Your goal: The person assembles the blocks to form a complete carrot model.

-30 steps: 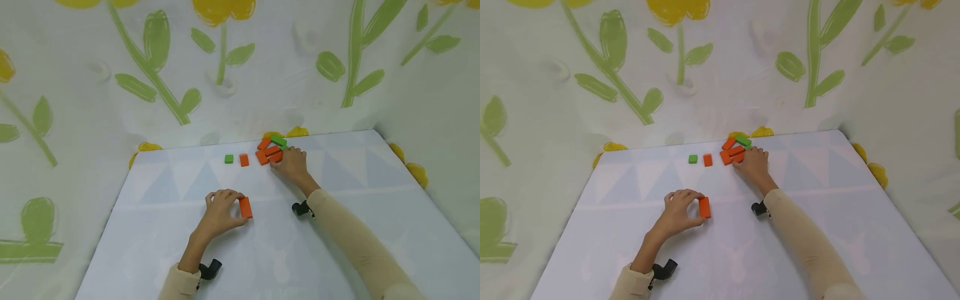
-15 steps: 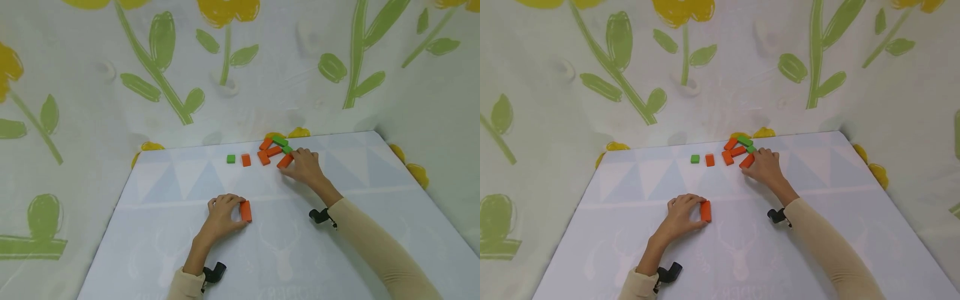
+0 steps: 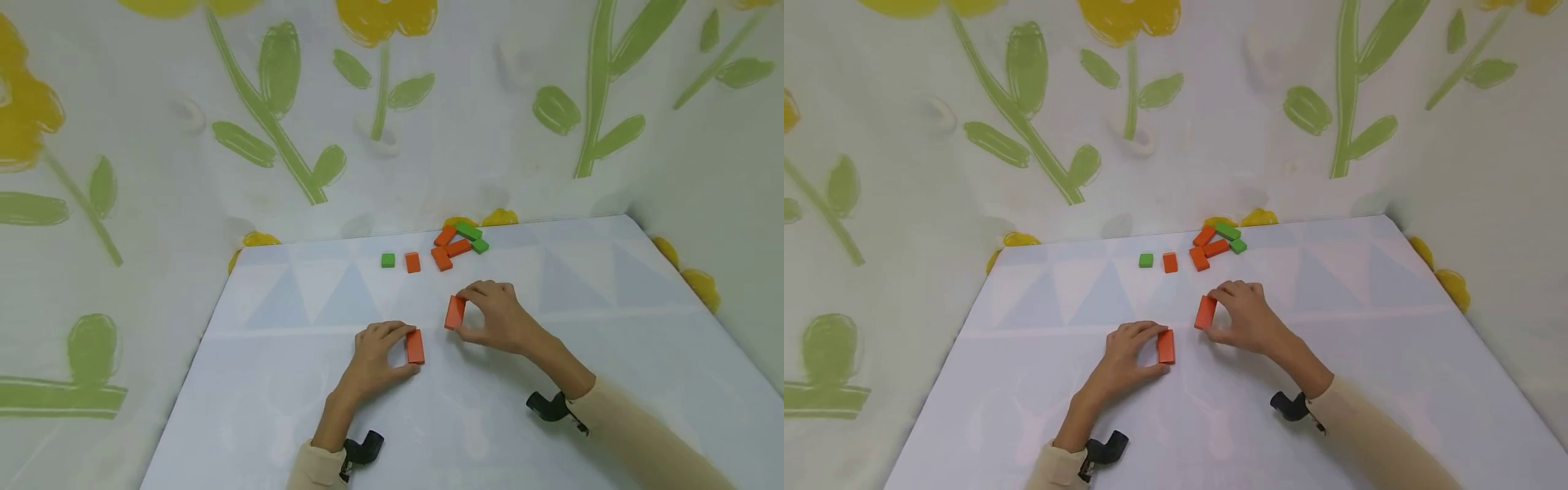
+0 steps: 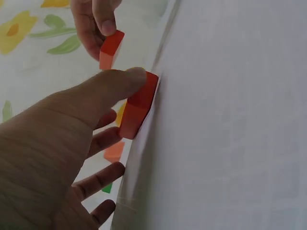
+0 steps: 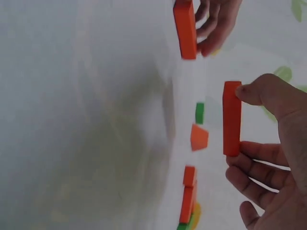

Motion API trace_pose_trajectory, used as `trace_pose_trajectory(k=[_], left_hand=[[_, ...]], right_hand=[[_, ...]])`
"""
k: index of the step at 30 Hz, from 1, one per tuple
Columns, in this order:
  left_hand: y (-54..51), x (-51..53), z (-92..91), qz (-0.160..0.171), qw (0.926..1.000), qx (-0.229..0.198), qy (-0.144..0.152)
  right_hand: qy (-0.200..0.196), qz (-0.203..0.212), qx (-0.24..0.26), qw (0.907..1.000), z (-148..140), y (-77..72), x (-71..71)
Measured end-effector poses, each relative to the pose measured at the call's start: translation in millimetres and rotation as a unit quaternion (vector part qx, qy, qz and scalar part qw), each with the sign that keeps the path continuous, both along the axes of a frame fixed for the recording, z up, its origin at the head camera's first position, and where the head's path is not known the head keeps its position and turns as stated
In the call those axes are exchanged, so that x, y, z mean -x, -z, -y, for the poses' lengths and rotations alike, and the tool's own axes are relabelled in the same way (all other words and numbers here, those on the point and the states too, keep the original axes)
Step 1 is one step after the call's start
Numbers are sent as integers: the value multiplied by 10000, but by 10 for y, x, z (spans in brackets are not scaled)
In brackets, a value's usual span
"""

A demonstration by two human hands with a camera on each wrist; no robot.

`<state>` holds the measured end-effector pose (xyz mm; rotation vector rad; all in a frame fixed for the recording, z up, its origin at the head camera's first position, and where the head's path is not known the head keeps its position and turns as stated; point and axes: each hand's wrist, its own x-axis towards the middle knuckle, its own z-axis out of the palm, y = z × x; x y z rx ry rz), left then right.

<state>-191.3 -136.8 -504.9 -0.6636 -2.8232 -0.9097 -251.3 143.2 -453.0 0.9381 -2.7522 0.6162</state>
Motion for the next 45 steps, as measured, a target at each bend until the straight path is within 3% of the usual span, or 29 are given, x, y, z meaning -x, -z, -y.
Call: trace_pose_trajectory(k=[6, 15, 24, 32, 39, 45], left_hand=[[58, -20, -8, -295, 9992, -71, 253], [54, -24, 42, -393, 9988, -70, 292], [75, 1, 65, -500, 9977, -26, 456], [81, 8, 72, -870, 9948, 56, 531], [90, 13, 72, -781, 9956, 32, 518], [86, -2, 63, -727, 9963, 46, 465]], right_hand=[[-576, 98, 43, 9983, 70, 85, -197], [-1009, 141, -16, 9948, 203, 162, -223], [-1084, 270, -119, 9937, 281, 261, -195], [-1066, 411, -170, 9933, 322, 291, -199], [-1034, 565, -400, 9922, 310, 273, -178], [-649, 641, -195, 9956, 321, 192, -42]])
